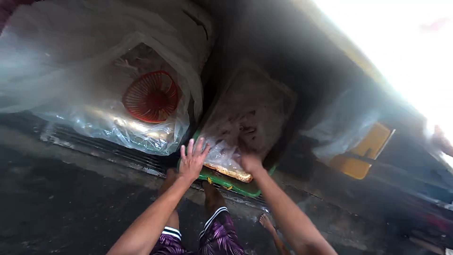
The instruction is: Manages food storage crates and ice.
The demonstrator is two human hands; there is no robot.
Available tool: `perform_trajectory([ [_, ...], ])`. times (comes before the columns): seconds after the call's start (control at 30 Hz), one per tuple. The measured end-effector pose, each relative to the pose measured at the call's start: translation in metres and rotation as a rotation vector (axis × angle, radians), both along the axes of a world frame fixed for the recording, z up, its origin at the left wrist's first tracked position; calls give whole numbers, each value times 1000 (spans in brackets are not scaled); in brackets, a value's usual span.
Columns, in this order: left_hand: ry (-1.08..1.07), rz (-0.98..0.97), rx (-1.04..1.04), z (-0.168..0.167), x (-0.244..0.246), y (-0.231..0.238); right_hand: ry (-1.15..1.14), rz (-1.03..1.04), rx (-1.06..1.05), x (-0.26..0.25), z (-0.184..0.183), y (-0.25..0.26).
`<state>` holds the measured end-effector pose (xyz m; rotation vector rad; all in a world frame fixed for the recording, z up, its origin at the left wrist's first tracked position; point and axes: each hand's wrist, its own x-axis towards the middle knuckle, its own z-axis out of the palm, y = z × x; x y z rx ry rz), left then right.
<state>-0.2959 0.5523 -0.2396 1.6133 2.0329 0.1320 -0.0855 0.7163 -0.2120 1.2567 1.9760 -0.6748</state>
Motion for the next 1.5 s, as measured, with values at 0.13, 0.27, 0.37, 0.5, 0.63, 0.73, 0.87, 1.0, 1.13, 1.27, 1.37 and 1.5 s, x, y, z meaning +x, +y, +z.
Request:
perform_trajectory([
  [0.13, -239, -356, -235, -6, -9, 38, -91, 220, 33, 57, 2, -56],
  [0.27, -52, -321, -503, -5, -5, 37, -92, 374, -136, 167, 24, -37],
  [0.37, 89, -244, -577, 7, 12, 34, -230, 228, -304, 135, 31, -17],
  [0.5, 190, -174, -654, 12, 29, 42, -433, 5, -153, 10, 35, -5],
  [0.63, 286, -207, -673, 12, 28, 41, -60, -246, -20, -72, 3, 56],
  [0.73, 332, -240, -677, 7, 32, 35, 217, -384, 182, -111, -9, 139],
  [0.87, 346, -208, -736, 5, 43, 35, 442, -311, 445, -138, 9, 191],
  [1.0, 103, -23, -607, 26, 52, 59, 542, -288, 278, -94, 13, 100],
  [1.13, -145, 28, -499, 27, 53, 91, 284, -142, 24, -12, -37, 17],
  [1.27, -168, 206, -622, 7, 30, 105, 35, -25, 387, 79, -21, 53],
  [1.37, -146, 245, -564, -5, 28, 92, 35, 85, 559, 137, -11, 91],
  [1.5, -95, 133, -511, -12, 46, 69, 37, 130, 461, 138, -14, 92],
])
